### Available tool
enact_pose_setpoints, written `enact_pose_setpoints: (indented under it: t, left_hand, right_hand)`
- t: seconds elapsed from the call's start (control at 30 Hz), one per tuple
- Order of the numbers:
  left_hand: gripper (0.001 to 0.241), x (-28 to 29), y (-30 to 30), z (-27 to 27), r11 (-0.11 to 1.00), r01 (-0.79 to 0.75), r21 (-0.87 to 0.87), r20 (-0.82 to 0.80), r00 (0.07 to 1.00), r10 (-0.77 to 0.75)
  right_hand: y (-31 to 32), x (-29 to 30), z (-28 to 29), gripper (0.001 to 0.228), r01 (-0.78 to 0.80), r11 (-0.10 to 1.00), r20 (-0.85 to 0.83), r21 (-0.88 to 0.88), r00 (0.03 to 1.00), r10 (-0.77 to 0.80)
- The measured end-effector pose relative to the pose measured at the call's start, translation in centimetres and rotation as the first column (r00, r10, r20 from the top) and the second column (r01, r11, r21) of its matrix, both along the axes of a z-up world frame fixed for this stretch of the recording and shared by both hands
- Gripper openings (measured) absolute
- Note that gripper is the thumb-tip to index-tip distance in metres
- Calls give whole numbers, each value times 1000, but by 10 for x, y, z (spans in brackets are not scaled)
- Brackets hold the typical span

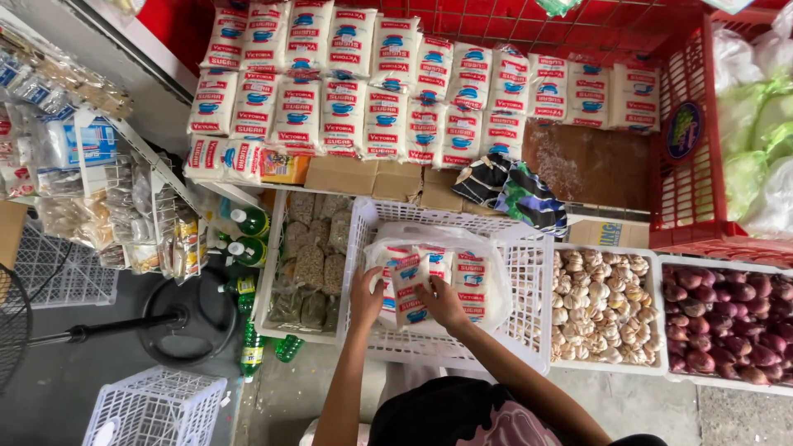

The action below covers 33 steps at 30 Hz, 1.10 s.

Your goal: Scan bags of sugar and organize them into a plastic crate in a market setting.

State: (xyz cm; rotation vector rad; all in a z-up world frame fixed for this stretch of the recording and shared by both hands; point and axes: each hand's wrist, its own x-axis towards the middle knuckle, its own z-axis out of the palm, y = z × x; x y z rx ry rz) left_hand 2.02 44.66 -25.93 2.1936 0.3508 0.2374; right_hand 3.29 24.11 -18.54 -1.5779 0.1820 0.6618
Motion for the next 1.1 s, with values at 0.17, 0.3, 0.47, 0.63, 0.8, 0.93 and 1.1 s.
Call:
enact_pose_setpoints:
  t: [0.17, 0.3, 0.47, 0.63, 0.8, 0.93, 1.1]
  left_hand:
    - [37, 8, 12, -30, 992, 100, -79, -257, 959, -117]
    - [37, 4, 10, -44, 996, 81, -38, -284, 955, -89]
    - [51, -3, 4, -43, 995, 80, -64, -170, 981, -89]
    - [43, -4, -9, 45, 999, 46, -16, -173, 984, -48]
    - [35, 1, -5, 75, 982, 160, 101, -275, 953, -127]
    - [36, 7, -3, 106, 908, 307, 284, -245, 939, -241]
    - [44, 16, 8, 155, 860, 344, 377, -229, 934, -273]
  right_hand:
    - [34, 17, -31, 31, 166, 960, 113, -228, 983, -143]
    - [54, 14, -30, 29, 212, 952, 134, -222, 973, -185]
    - [64, 5, -40, 34, 285, 942, 111, -178, 957, -269]
    - [63, 2, -52, 35, 311, 950, 29, 7, 950, -311]
    - [59, 5, -57, 35, 286, 957, 45, 50, 956, -289]
    - [50, 5, -45, 36, 140, 930, 273, -341, 961, -45]
    - [45, 9, -17, 38, 119, 802, 496, -585, 835, 237]
